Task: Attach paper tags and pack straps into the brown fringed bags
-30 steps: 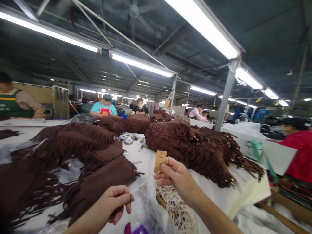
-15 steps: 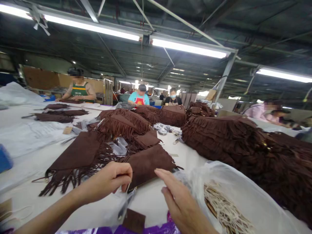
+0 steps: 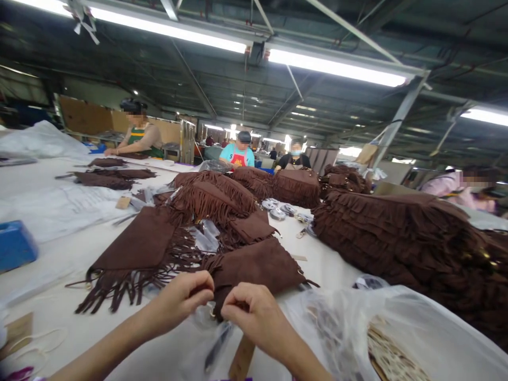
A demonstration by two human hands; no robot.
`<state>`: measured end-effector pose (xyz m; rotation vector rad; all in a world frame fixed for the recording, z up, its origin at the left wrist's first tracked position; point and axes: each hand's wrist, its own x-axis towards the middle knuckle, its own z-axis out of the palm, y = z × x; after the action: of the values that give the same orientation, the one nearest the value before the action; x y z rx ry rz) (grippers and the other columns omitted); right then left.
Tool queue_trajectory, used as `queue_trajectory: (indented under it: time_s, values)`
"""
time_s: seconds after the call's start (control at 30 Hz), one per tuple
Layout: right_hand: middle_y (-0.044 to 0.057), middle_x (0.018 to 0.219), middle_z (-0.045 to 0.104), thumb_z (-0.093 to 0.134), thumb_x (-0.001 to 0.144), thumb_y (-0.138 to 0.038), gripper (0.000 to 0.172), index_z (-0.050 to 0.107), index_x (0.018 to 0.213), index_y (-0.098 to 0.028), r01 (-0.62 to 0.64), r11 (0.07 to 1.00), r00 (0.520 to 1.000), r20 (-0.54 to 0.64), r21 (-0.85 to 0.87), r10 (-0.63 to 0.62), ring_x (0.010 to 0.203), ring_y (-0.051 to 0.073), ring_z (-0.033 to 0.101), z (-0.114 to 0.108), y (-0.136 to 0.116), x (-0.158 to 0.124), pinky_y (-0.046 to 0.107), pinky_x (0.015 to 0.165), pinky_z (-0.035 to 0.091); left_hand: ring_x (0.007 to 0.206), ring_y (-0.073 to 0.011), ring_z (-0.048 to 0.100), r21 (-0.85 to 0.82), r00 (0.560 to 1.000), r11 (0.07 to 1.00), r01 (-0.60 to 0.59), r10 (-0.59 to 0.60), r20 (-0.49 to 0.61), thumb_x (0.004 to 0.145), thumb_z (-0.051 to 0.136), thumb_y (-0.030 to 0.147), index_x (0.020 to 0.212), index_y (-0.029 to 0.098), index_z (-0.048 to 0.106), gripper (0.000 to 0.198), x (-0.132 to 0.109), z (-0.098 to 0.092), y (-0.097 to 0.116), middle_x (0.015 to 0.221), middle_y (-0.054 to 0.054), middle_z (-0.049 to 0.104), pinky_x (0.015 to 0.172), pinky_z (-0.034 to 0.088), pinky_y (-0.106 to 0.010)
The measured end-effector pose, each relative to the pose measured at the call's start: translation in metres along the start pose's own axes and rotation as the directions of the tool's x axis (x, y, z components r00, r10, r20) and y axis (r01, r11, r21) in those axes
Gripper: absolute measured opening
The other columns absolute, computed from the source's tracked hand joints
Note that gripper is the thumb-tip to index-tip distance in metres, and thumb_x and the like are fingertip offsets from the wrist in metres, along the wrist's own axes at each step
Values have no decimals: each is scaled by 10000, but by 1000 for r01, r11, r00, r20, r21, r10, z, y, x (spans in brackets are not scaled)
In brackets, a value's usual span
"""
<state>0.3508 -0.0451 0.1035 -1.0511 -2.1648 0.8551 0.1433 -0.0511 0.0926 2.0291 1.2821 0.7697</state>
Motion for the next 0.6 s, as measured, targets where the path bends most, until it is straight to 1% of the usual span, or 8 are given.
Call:
queue_trajectory:
  time_s: [0.03,0.1,0.2,0.27,0.33,0.4,0.47,0.6]
  values:
    - [-23,644,627,590,767,-148,141,661,649,-178,2,999,1000,-15,-49,-3,636,125,551,2,3,2,227,606,381,757,-168,556,130,1000,991,-27,27,-2,793,561,207,801,191,582,28,-1,5,-6,784,-3,624,682,407,-266]
    - [-23,628,619,580,763,-146,155,651,629,-177,-10,997,999,-52,-74,6,610,131,548,9,12,6,239,591,374,901,-218,553,354,997,933,-63,44,61,751,631,183,885,196,601,138,-2,16,-14,955,-43,636,774,419,-315]
    - [-10,648,646,559,810,-208,176,672,679,-179,-38,994,997,-57,98,44,638,154,581,21,28,13,249,612,415,982,-255,536,507,989,858,-83,7,150,787,605,172,932,203,600,149,-2,28,-21,1067,-75,613,833,433,-372]
    - [2,694,687,582,821,-253,164,711,750,-181,-77,965,996,-21,252,85,680,172,615,26,38,17,259,646,454,980,-256,536,527,987,845,-86,2,158,839,531,160,954,203,589,137,-2,30,-23,1066,-81,610,844,440,-389]
    - [13,774,726,629,809,-275,146,745,828,-188,-101,941,994,7,324,105,742,191,644,29,45,19,271,700,478,968,-256,538,531,986,843,-86,-6,168,847,487,142,964,202,573,157,-1,29,-24,1059,-85,611,846,448,-399]
    - [11,825,744,654,806,-270,153,764,890,-205,-104,947,995,19,304,103,780,202,660,30,49,20,273,729,483,954,-259,544,533,984,844,-58,-42,172,813,488,120,945,199,560,170,-1,27,-24,1048,-89,615,840,458,-404]
    - [-3,832,751,658,806,-231,143,771,894,-224,-85,965,996,30,250,80,781,195,669,32,49,19,260,734,477,946,-265,555,536,983,844,-10,-90,160,788,480,102,930,195,552,185,-2,26,-25,1030,-96,619,834,468,-413]
    - [-26,732,716,636,815,-153,124,724,747,-208,-9,991,1000,0,131,9,689,146,641,36,47,15,213,665,438,930,-275,575,524,982,851,34,-126,141,805,439,101,921,189,550,183,-2,27,-27,983,-103,618,828,486,-429]
